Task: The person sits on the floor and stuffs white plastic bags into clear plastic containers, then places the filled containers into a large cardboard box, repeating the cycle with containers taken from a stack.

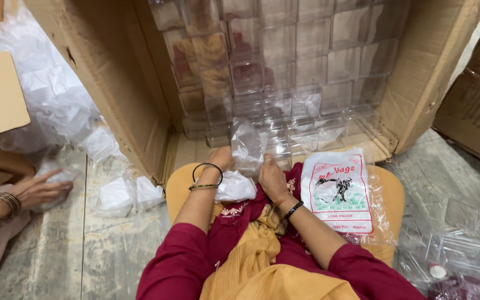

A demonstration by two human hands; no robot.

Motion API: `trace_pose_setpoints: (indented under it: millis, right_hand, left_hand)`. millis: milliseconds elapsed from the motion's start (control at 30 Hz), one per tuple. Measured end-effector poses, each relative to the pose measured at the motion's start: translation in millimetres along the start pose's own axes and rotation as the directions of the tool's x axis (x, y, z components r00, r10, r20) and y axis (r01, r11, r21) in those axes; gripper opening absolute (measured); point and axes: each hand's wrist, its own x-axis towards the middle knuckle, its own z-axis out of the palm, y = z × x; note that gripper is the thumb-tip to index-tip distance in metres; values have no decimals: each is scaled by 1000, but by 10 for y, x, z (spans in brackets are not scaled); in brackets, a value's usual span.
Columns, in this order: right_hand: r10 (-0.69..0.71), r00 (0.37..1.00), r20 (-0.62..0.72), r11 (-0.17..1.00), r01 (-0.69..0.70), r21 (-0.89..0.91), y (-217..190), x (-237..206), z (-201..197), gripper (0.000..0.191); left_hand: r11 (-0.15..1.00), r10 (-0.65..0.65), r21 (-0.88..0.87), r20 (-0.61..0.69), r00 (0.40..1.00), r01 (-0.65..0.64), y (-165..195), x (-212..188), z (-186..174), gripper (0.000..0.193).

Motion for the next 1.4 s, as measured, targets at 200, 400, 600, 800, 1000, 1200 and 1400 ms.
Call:
trace_pose_setpoints:
  millis: [200,400,600,800,1000,1200,1400]
  right_hand:
    - [-82,996,-26,996,81,-33,85,-43,-7,43]
    - [-132,991,30,991,130,41,-21,-40,-215,43]
    - [-128,977,-171,962,164,218,4,-50,-177,20]
    - [347,934,-90,764,-225,605,-62,10,76,19]
    - [481,783,393,156,-518,841,-603,-89,-210,14]
    - [116,860,497,313,-506,804,-1281,-485,-373,12]
    - [-85,948,306,749,-141,647,-1554,-513,-70,20]
  left_hand:
    - [997,-70,-25,-19,997,69,28,-44,87,30]
    - [993,-101,-54,-3,995,101,126,-232,-37,31]
    - [1000,6,-28,-1,1000,-6,92,-197,-104,34]
    - [986,6,-164,-32,999,-11,72,63,-6,43]
    - [312,-33,-932,-206,978,-185,-87,-586,-76,20]
    - [275,-197,-945,-236,952,-177,-1086,-1960,-38,23]
    - [8,-384,-999,-38,923,-38,-1622,-2056,274,24]
